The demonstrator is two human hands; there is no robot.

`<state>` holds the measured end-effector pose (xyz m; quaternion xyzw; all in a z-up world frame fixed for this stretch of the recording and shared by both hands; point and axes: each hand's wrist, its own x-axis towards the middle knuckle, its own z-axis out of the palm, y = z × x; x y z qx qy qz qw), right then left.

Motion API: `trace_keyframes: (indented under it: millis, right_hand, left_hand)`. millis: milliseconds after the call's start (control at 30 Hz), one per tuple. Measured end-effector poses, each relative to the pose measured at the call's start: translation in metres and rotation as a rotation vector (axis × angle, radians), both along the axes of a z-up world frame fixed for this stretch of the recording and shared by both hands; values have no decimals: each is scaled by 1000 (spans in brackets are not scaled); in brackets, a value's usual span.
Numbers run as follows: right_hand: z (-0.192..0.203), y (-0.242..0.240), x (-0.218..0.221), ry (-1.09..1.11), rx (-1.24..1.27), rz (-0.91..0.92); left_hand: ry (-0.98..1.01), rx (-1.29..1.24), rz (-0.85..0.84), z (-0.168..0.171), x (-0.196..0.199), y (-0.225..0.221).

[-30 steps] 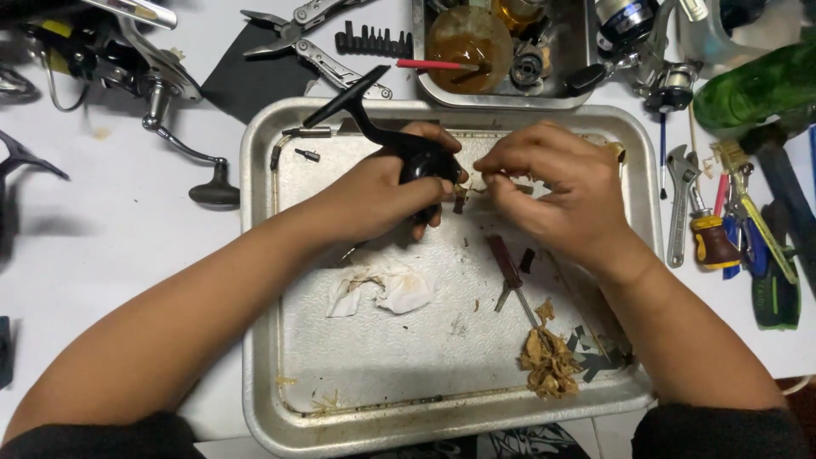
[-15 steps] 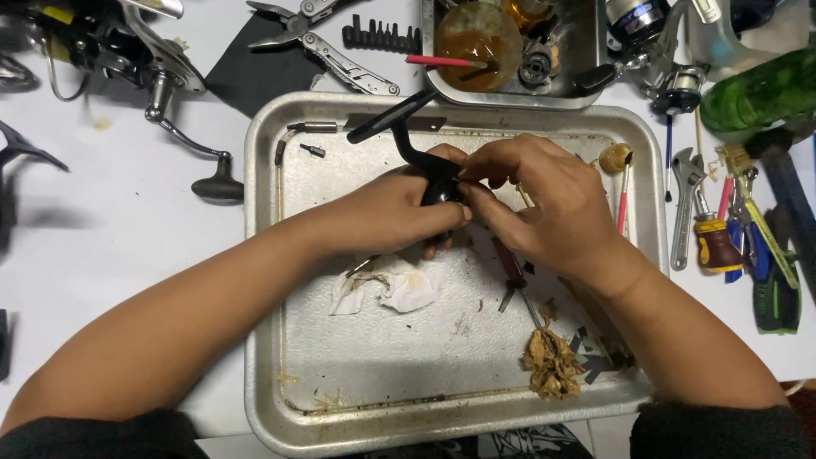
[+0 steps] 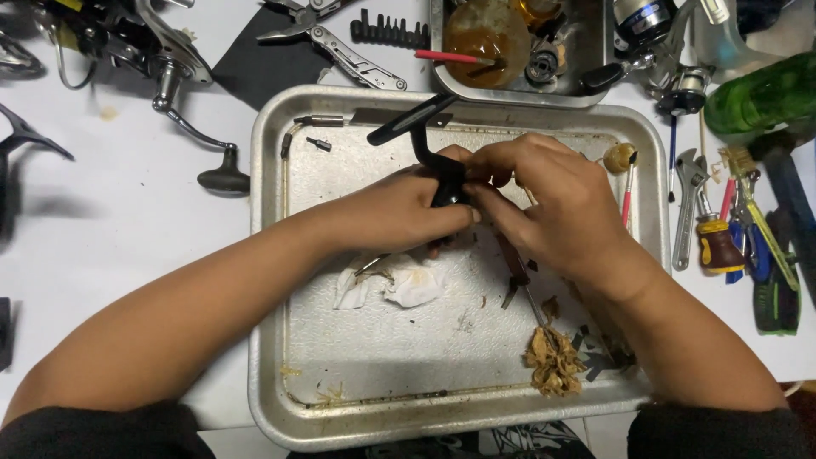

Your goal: Reassembling the internal mechanical components and housing of a fishing reel on a workbench.

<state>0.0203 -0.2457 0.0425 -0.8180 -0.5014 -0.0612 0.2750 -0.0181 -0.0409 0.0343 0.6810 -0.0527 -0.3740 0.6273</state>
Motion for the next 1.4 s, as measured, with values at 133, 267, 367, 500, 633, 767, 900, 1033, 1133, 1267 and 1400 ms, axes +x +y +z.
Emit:
trace_keyframes:
  millis: [133, 267, 367, 500, 633, 767, 900, 1033, 1133, 1267, 1400]
  right_hand:
    - [10, 4, 1, 220, 1, -73]
    - [2, 2, 7, 173, 22, -19]
    - [-1, 2, 9, 75, 50, 43]
    - [-2, -1, 14, -19, 44, 98]
    - [0, -7, 15, -64, 42, 109]
    - [8, -21, 18, -126, 51, 49]
    - [-5, -40, 27, -99, -84, 100]
    - [-3, -30, 14, 5, -385, 212]
    - [-11, -24, 9, 52, -513, 257]
    - [-14, -22, 6, 66, -541, 237]
    - [-15, -17, 0, 24, -499, 238]
  left_hand:
    - [48, 160, -43, 6, 1, -1]
    - [73, 49, 24, -3, 2, -1]
    - [92, 27, 48, -10, 5, -1]
    - [99, -145, 60, -21, 8, -1]
    - [32, -182, 23, -31, 11, 5]
    - [94, -519, 310, -30, 17, 7]
    - [138, -694, 656, -42, 26, 11]
    - [137, -668, 717, -38, 26, 13]
    - [116, -694, 697, -38, 24, 13]
    - [147, -684, 679, -37, 24, 12]
    - [131, -712, 678, -43, 26, 11]
